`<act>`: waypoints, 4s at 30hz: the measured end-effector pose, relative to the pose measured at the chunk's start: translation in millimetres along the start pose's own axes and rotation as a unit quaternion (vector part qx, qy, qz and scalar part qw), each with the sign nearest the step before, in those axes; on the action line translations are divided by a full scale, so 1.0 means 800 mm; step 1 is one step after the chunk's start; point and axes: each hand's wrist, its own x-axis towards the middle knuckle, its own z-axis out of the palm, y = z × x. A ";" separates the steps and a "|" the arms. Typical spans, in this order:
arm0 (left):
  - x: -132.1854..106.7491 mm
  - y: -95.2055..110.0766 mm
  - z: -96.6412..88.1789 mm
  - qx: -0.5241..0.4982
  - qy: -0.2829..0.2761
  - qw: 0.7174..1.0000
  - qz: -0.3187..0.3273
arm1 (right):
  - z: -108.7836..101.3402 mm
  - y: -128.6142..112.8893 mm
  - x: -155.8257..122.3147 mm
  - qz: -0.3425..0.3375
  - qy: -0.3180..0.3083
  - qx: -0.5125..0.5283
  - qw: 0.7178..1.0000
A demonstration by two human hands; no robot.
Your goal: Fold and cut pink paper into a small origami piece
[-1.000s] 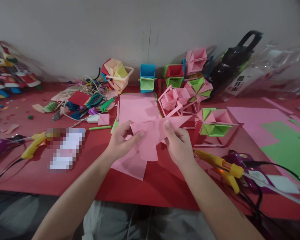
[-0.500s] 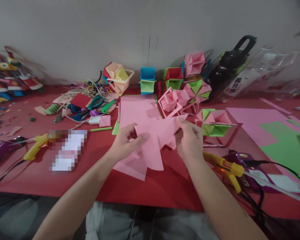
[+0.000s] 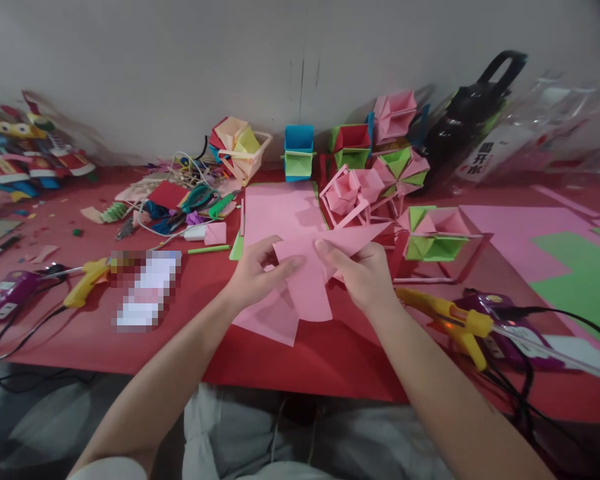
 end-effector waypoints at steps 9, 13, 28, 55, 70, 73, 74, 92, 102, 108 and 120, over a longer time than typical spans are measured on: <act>0.000 -0.001 0.000 0.009 0.004 1.000 0.017 | 0.001 0.003 0.001 -0.009 0.013 -0.001 1.000; 0.001 -0.002 -0.001 0.003 0.003 1.000 0.019 | 0.003 0.002 0.000 -0.015 0.019 0.002 1.000; 0.002 -0.001 -0.001 0.048 0.010 0.998 0.033 | 0.003 0.004 -0.001 -0.002 0.018 0.003 1.000; 0.006 0.004 -0.016 0.076 0.082 0.988 0.107 | 0.002 0.002 0.001 -0.077 0.056 -0.054 0.994; 0.001 0.006 -0.016 0.123 0.105 0.972 0.173 | -0.003 -0.001 0.001 -0.103 0.011 -0.053 0.993; 0.000 0.009 -0.017 0.105 0.103 0.976 0.161 | -0.003 -0.003 0.001 -0.104 0.005 -0.061 0.993; 0.000 0.010 -0.017 0.100 0.102 0.978 0.152 | -0.003 -0.003 0.001 -0.103 0.004 -0.065 0.993; 0.007 0.001 -0.007 0.015 0.061 0.998 -0.006 | 0.010 0.010 0.001 -0.047 0.089 -0.040 0.994; 0.008 -0.003 0.004 0.016 0.031 0.999 -0.030 | 0.010 0.019 0.002 -0.051 0.127 -0.037 0.990; 0.008 -0.003 0.004 0.020 0.004 0.999 -0.039 | 0.012 0.017 0.003 -0.070 0.150 -0.030 0.986; 0.005 -0.009 0.019 0.084 0.026 0.995 -0.048 | 0.013 0.024 0.014 -0.073 0.192 -0.017 0.978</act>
